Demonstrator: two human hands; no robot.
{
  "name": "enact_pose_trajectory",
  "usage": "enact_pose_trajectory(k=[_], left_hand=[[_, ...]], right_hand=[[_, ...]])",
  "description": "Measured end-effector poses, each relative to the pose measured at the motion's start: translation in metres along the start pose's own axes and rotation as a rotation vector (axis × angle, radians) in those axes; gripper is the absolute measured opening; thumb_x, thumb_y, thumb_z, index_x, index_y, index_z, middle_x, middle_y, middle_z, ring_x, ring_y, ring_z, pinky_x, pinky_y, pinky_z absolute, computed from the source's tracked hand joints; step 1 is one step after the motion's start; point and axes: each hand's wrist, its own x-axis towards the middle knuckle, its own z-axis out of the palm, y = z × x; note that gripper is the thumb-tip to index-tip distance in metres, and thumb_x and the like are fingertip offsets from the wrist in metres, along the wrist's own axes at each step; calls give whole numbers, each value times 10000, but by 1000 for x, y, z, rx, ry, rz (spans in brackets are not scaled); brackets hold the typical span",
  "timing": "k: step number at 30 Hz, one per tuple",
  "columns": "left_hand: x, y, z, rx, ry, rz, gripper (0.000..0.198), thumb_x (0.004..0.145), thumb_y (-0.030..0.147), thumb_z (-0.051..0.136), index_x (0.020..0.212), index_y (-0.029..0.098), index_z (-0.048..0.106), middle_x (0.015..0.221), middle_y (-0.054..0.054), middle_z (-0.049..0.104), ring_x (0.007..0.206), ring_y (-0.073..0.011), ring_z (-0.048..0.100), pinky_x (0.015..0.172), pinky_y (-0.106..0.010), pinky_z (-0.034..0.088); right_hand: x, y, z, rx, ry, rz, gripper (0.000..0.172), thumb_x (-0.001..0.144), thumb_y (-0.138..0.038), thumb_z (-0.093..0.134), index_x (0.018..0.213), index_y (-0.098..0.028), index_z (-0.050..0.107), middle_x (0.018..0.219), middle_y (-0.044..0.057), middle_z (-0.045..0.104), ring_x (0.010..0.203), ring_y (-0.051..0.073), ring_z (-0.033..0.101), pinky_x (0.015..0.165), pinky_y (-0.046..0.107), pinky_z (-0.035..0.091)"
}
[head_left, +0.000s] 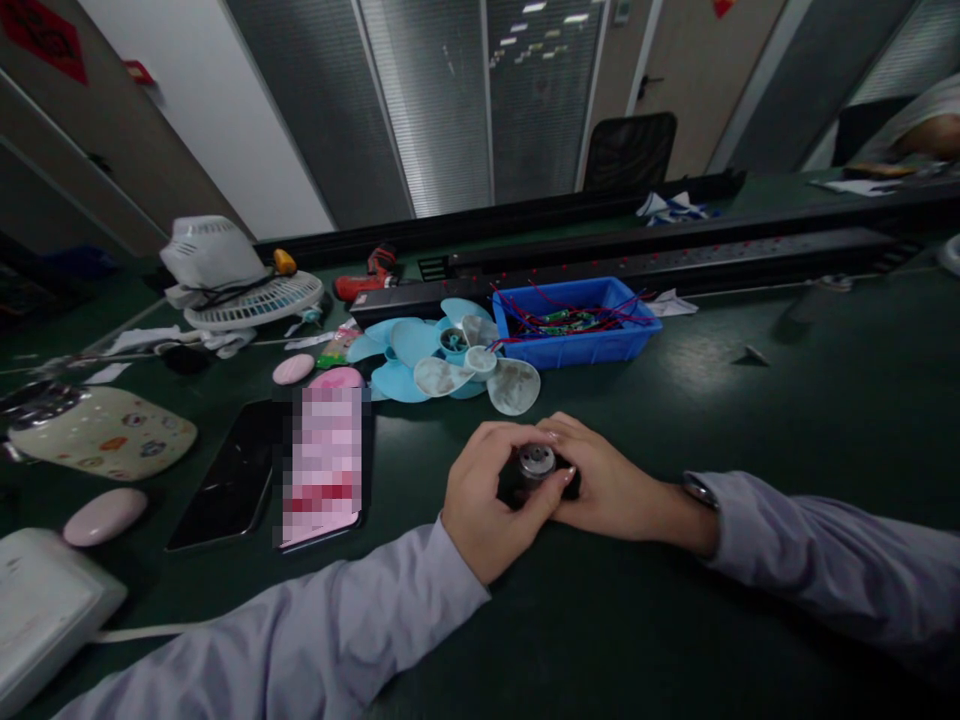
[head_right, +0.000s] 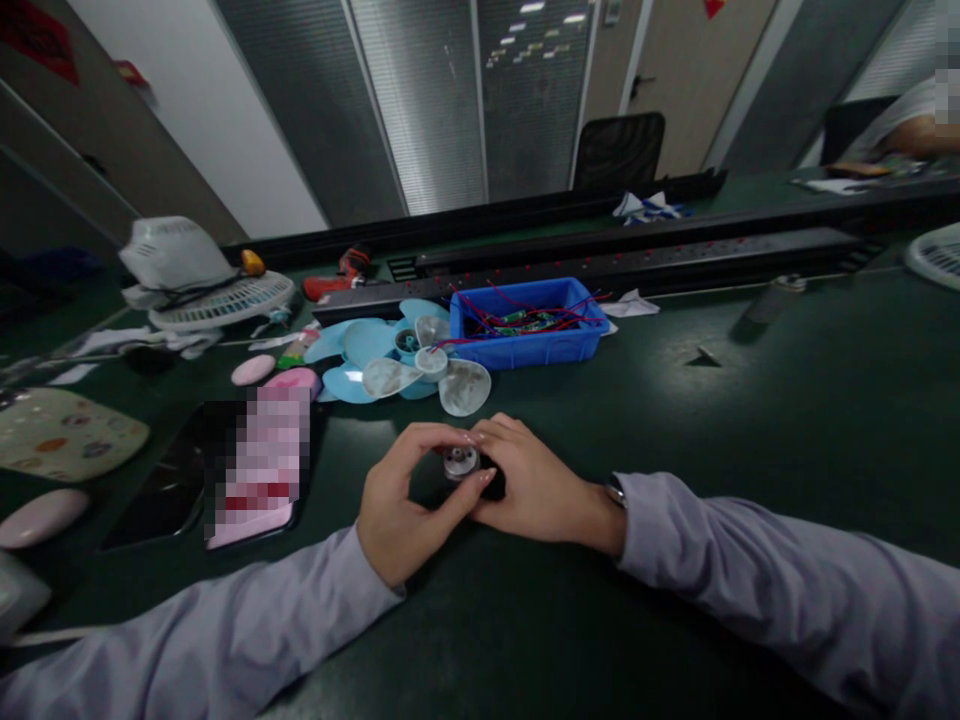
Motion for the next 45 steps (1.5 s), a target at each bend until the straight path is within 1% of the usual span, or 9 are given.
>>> enact_pose_trajectory(k=[4,7,12,14,18,25,32,38,45], left_hand=[[0,0,0,24,-13,22,263,778,170,695,1016,205,589,972,-25,661,928,-161,611,831,-298,492],[1,1,-2,39,-9,27,271,781,171,695,1030,210,597,984,-27,672,952,-170,600,851,-319,492],[4,1,-4,110,-57,80,281,815,182,667,1087,248,648,1126,-24,684,1087,-206,545,960,-396,456],[4,0,-3,132,-67,87,276,823,186,659,1091,252,662,1155,-22,679,1109,-211,531,976,-407,447],[3,-1,-3,151,-75,85,300,825,196,655,1119,251,658,1178,-27,670,1118,-220,524,978,-422,447],[1,-3,-2,135,-91,73,305,809,175,664,1111,224,656,1158,-34,672,1104,-207,529,980,-398,443],[3,-2,-3,96,-117,64,261,825,189,653,1085,218,645,1135,-39,671,1087,-199,545,964,-384,445],[2,-2,-2,88,-119,50,272,812,185,663,1081,201,630,1115,-44,670,1076,-189,554,958,-364,445],[2,-2,-2,73,-134,21,289,797,154,655,1084,172,627,1128,-67,652,1076,-185,561,956,-347,447]], right_hand=[[0,-1,-1,-23,-6,-4,191,724,-139,639,886,-170,542,871,65,576,831,222,519,736,360,442],[0,0,0,-23,3,-13,206,728,-147,641,910,-170,548,890,66,591,835,223,529,749,367,446],[-2,3,2,-25,17,-29,321,736,-162,659,1040,-179,560,1049,88,624,982,250,562,872,415,434],[-2,3,3,-29,5,-15,328,745,-165,657,1061,-171,568,1075,101,619,1018,255,560,897,426,430],[-1,2,4,-29,5,-7,277,757,-165,652,1026,-159,586,1047,103,624,993,246,562,881,417,442],[-1,3,4,-32,15,-28,329,745,-160,670,1061,-142,580,1061,103,622,979,236,554,866,397,437],[-1,2,2,-51,3,-30,316,732,-143,668,1032,-147,571,1016,90,618,913,222,543,835,380,430],[1,1,1,-56,-17,1,268,701,-116,654,953,-147,567,932,84,610,852,223,524,765,364,430],[1,0,1,-59,-24,29,231,673,-94,646,870,-163,547,883,65,584,820,212,502,727,342,414]])
